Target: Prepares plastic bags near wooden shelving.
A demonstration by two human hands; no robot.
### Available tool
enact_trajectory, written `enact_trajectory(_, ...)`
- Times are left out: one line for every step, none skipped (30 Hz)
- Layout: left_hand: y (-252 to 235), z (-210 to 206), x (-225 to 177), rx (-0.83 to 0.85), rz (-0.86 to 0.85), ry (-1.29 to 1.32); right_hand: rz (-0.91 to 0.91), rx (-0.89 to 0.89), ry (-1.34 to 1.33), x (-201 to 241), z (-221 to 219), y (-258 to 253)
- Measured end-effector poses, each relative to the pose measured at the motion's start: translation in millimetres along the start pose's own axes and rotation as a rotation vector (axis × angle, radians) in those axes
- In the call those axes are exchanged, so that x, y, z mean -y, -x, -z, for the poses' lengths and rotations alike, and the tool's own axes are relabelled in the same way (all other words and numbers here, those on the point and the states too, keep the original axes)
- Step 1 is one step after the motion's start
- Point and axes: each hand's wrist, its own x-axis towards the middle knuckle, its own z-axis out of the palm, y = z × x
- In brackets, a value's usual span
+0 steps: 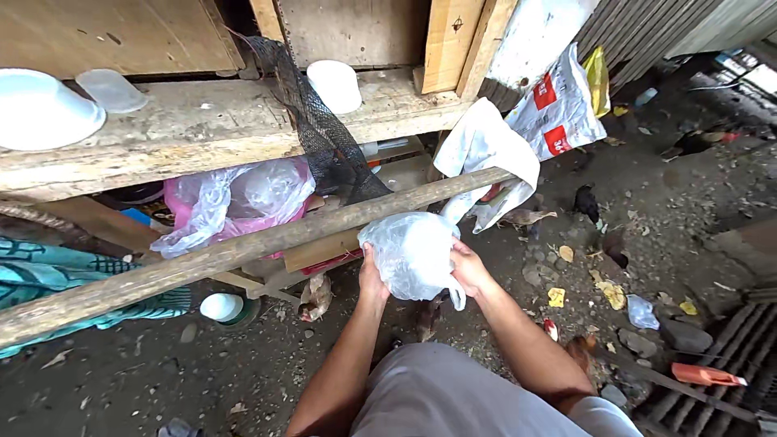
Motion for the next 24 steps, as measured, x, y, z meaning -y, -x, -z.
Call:
enact_trajectory(3, 3, 0, 0.096, 0.027, -0.022, 0.017, 0.002, 0.005, 2, 2, 0)
enact_trajectory(7, 6, 2, 0.185, 0.066, -0.076, 0.043, 0.002, 0.021, 3, 2, 0)
enact_trajectory(15, 4, 4, 0.253, 0.104, -0.153, 0.063, -0.007, 0.041, 4, 0, 2)
enact_trajectory(24, 0, 5, 0.298, 0.146, -0.22, 0.067, -0.034, 0.045, 2, -4, 6)
enact_trajectory(31, -6, 6, 0.327, 0.187, -0.276, 0.035, -0.079, 0.041, -2, -7, 14)
enact_trajectory(36, -13, 8, 0.337, 0.218, -0.314, -0.015, -0.14, -0.002, -6, -9, 22)
enact_trajectory(37, -19, 10, 0.319, 0.228, -0.331, -0.051, -0.165, -0.037, -9, -9, 28)
enact_trajectory(35, -22, 12, 0.294, 0.222, -0.321, -0.05, -0.164, -0.024, -11, -7, 30)
enact_trajectory(30, -22, 15, 0.276, 0.214, -0.289, -0.034, -0.152, 0.042, -11, -5, 27)
enact_trajectory(26, -20, 16, 0.26, 0.208, -0.246, -0.018, -0.144, 0.137, -6, -5, 23)
enact_trajectory(23, -17, 17, 0.226, 0.199, -0.21, -0.007, -0.126, 0.211, 1, -4, 21)
enact_trajectory(22, -15, 17, 0.161, 0.178, -0.193, -0.009, -0.113, 0.242, 5, -1, 19)
enact_trajectory(20, -13, 16, 0.086, 0.145, -0.19, -0.024, -0.079, 0.233, 6, 4, 19)
enact_trajectory(19, -11, 16, 0.017, 0.108, -0.192, -0.031, -0.061, 0.176, 3, 11, 21)
enact_trajectory(18, -7, 16, -0.022, 0.079, -0.182, -0.043, -0.06, 0.104, -1, 17, 25)
enact_trajectory(17, -3, 17, -0.032, 0.055, -0.164, -0.059, -0.079, 0.026, -6, 22, 29)
enact_trajectory(17, 1, 17, -0.002, 0.041, -0.136, -0.066, -0.116, -0.057, -10, 27, 33)
enact_trajectory(18, 4, 16, 0.051, 0.052, -0.116, -0.06, -0.167, -0.131, -11, 31, 36)
enact_trajectory(22, 5, 16, 0.084, 0.073, -0.123, -0.05, -0.227, -0.173, -11, 35, 39)
enact_trajectory(27, 4, 15, 0.086, 0.098, -0.159, -0.034, -0.285, -0.187, -9, 40, 42)
enact_trajectory(32, 6, 16, 0.07, 0.123, -0.222, -0.014, -0.33, -0.193, -7, 47, 44)
enact_trajectory(35, 9, 18, 0.04, 0.14, -0.291, 0.014, -0.358, -0.205, -6, 54, 46)
enact_trajectory(35, 13, 20, 0.009, 0.14, -0.363, 0.051, -0.367, -0.216, -4, 63, 48)
enact_trajectory(33, 17, 22, -0.016, 0.124, -0.44, 0.087, -0.369, -0.234, -1, 70, 51)
